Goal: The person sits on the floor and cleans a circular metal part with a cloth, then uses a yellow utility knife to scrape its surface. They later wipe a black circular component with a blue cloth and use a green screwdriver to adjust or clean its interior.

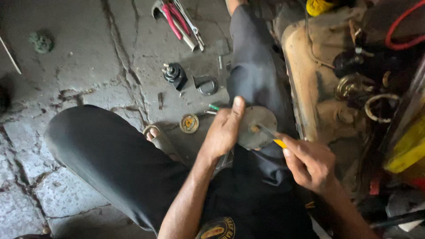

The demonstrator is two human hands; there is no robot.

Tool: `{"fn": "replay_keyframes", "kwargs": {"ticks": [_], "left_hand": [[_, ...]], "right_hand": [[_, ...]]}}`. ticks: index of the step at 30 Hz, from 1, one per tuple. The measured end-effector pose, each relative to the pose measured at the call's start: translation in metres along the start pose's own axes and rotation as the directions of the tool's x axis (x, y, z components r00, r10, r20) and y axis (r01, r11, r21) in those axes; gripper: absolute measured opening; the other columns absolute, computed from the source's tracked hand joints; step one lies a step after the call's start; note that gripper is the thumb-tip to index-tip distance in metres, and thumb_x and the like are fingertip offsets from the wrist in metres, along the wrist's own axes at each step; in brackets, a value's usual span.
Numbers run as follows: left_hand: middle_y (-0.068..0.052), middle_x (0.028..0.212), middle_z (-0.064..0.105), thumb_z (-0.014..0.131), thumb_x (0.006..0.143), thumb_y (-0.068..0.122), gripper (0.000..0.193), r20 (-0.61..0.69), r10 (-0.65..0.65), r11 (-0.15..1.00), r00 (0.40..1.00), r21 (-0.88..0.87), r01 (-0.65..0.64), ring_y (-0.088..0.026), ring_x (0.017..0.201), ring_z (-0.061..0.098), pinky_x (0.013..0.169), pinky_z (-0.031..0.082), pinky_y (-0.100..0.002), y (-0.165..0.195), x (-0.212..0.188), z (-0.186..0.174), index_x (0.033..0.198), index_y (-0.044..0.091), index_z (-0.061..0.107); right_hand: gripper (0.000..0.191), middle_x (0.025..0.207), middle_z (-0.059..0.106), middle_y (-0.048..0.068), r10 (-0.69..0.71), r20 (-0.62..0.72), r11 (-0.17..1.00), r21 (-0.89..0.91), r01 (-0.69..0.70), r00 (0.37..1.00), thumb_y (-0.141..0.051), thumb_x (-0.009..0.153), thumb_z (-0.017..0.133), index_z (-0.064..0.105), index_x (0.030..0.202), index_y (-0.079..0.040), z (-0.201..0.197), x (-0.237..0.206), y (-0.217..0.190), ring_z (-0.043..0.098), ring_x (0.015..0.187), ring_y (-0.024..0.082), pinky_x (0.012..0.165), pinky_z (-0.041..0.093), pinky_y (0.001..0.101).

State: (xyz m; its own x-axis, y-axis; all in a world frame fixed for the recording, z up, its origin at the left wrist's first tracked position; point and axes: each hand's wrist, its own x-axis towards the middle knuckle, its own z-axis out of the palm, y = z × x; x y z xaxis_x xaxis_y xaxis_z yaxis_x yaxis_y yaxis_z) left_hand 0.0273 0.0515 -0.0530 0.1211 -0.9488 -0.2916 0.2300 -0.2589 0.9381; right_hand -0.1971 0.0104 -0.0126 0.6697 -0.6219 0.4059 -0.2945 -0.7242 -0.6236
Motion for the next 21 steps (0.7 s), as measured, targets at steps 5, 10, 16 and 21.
{"fn": "replay_keyframes", "kwargs": {"ticks": [5, 10, 16, 21], "left_hand": [[-0.015, 0.076, 0.075, 0.032, 0.103, 0.064, 0.083, 0.072, -0.133, 0.985, 0.988, -0.097, 0.140, -0.022, 0.064, 0.072, 0.062, 0.059, -0.035, 0.000, -0.001, 0.000, 0.093, -0.006, 0.075], [-0.014, 0.078, 0.077, 0.033, 0.105, 0.062, 0.081, 0.022, -0.064, 0.998, 0.998, -0.015, 0.065, -0.020, 0.066, 0.073, 0.064, 0.060, -0.033, 0.007, 0.001, -0.001, 0.092, -0.005, 0.076], [-0.013, 0.075, 0.076, 0.032, 0.104, 0.060, 0.077, 0.050, -0.115, 0.990, 0.992, -0.079, 0.119, -0.021, 0.063, 0.072, 0.063, 0.060, -0.036, 0.005, -0.003, -0.002, 0.091, -0.003, 0.075], [-0.017, 0.069, 0.067, 0.033, 0.112, 0.059, 0.081, -0.078, -0.036, 0.980, 0.996, 0.192, 0.050, -0.020, 0.067, 0.062, 0.062, 0.055, -0.038, -0.005, 0.001, 0.000, 0.084, -0.008, 0.068]], "right_hand": [[0.031, 0.082, 0.073, 0.011, 0.052, 0.035, 0.993, -0.111, -0.048, 0.998, -0.002, 0.093, 0.065, 0.072, 0.123, 0.000, 0.001, -0.001, 0.003, 0.063, 0.057, 0.016, 0.055, 0.048, 0.0315], [0.029, 0.101, 0.076, 0.014, 0.039, -0.006, 0.998, -0.055, -0.039, 0.999, -0.004, 0.100, 0.062, 0.068, 0.128, -0.002, -0.002, -0.003, 0.003, 0.073, 0.076, 0.018, 0.069, 0.056, 0.0307], [0.032, 0.092, 0.075, 0.016, 0.001, 0.019, 0.996, -0.094, 0.000, 1.000, -0.003, 0.093, 0.064, 0.069, 0.124, 0.001, 0.000, -0.006, 0.004, 0.067, 0.064, 0.018, 0.060, 0.052, 0.0328], [0.029, 0.090, 0.075, 0.014, 0.016, 0.011, 0.996, -0.089, -0.015, 1.000, 0.001, 0.096, 0.063, 0.069, 0.125, 0.001, 0.003, -0.009, 0.005, 0.067, 0.065, 0.017, 0.059, 0.051, 0.0305]]}}
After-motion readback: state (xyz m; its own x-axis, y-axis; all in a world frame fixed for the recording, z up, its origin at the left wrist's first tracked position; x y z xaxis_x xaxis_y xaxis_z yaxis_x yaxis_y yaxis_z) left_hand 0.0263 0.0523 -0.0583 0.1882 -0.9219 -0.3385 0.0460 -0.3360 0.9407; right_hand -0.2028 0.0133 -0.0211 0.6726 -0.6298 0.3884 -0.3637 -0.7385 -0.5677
